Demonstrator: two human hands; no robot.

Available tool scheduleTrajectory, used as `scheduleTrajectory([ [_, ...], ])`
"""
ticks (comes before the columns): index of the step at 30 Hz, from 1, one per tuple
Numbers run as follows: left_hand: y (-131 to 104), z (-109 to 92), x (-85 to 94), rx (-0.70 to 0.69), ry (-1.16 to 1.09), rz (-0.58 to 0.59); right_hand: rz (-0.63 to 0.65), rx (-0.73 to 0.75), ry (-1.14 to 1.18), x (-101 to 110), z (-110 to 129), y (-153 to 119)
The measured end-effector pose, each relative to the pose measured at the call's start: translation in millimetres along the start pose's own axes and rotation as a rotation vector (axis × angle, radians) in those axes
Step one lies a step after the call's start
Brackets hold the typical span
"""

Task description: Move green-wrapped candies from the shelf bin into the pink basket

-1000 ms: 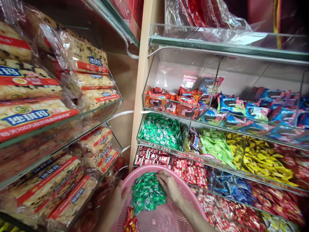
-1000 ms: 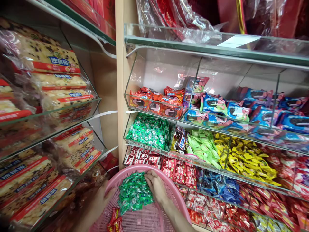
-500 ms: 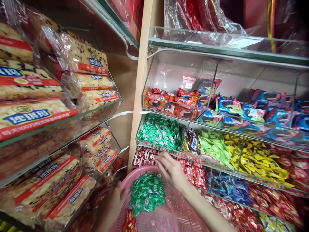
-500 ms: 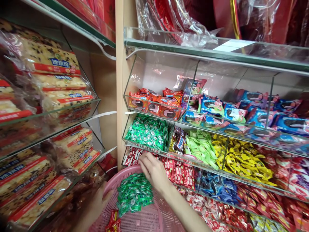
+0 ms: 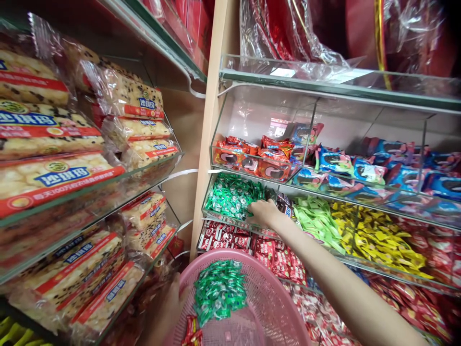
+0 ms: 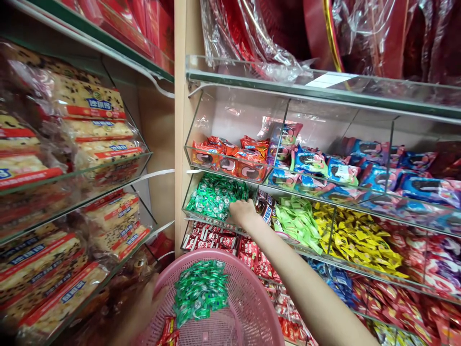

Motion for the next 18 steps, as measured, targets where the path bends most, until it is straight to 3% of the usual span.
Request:
scheduleTrajectory([
  [9,7.7,12.1,-16.5,0.0,-0.062,-0.05,0.061,0.049,0.021,0.2,-1.9,4.9],
  [15,5.7,9.3,-12.2,0.025,-0.065,-0.024,0.092,0.078,0.016,-3.7,-2.8,1.4],
  [18,4.3,10.0,-11.9,0.025,-0.079,-0.02,0.027,0.091,0.048,-0.1,-6.2,3.1],
])
Point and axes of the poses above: each hand's wrist, its own y-axis towards the middle knuckle, its own x-axis out of the back of the hand, z = x × y, the point moved 10 cm from there along y, towards the middle knuckle, and after that the axes turned 1 degree about -z, right-handed, at the moved point
